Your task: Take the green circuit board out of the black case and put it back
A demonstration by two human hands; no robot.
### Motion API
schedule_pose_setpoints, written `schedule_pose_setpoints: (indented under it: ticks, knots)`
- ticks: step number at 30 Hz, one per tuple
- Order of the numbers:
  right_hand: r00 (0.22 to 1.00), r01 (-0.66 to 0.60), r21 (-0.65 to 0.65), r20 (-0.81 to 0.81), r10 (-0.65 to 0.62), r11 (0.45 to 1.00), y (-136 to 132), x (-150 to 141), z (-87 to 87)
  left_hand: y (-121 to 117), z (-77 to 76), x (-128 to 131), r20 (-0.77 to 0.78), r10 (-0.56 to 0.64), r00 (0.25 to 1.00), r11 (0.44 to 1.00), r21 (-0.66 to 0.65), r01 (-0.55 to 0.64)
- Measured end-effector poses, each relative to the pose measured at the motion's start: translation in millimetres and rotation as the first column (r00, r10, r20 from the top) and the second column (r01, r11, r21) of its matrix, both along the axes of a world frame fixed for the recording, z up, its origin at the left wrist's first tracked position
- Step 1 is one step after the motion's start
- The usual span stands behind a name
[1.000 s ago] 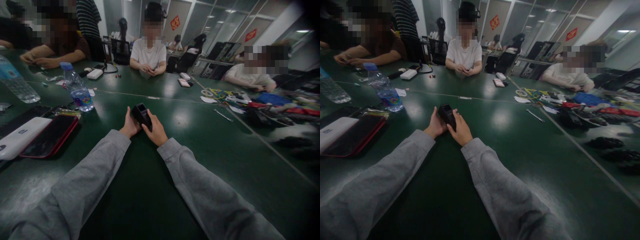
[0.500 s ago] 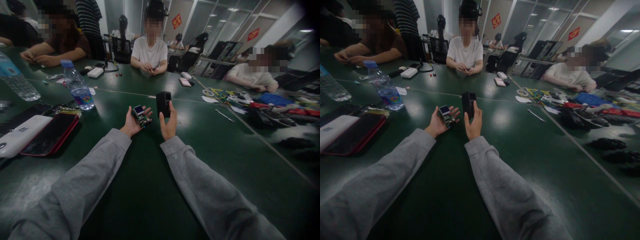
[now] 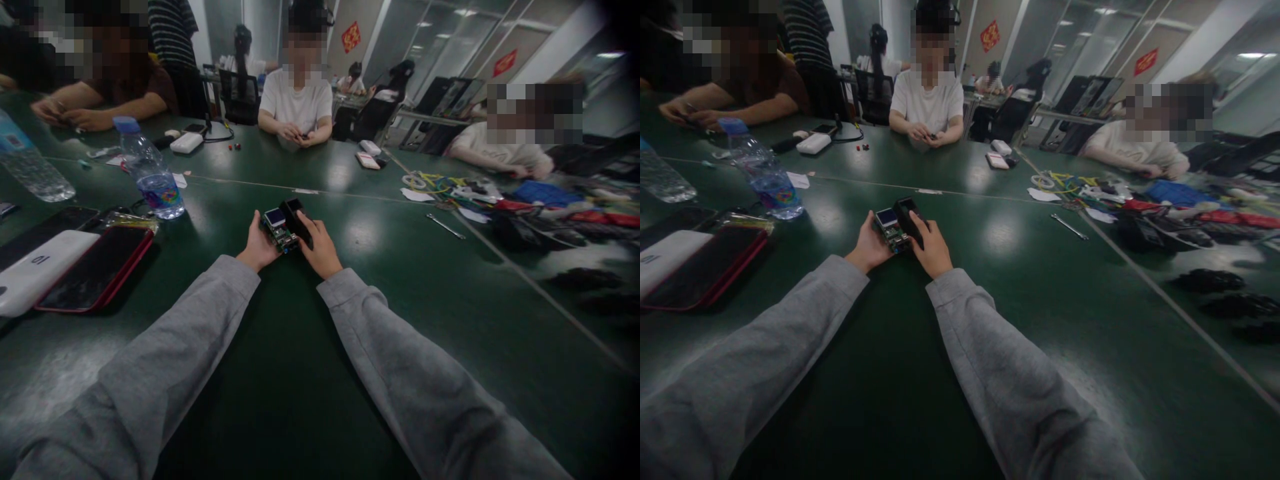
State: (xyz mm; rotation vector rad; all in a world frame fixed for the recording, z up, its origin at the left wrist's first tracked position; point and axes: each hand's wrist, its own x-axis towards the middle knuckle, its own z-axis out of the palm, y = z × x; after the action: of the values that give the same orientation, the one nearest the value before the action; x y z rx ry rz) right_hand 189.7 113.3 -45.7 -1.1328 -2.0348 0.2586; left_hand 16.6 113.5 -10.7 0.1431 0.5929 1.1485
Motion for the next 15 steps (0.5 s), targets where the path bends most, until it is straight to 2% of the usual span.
schedule_pose_setpoints:
  ticks: [7,15]
  knots:
    - [0.999,-0.04,0.023,0.01,0.04,0.999,-0.8,1.6,0.8,0.6,-0.2,-0.3,0.021,0.011,1.0,1.0,-0.025,-0.011]
    - [1.0,-0.011,-0.006,0.014,0.011,1.0,0.4,1.5,-0.7,2.7,-2.6,-0.1,0.026,-0.003,1.0,1.0,-0.029,0.004]
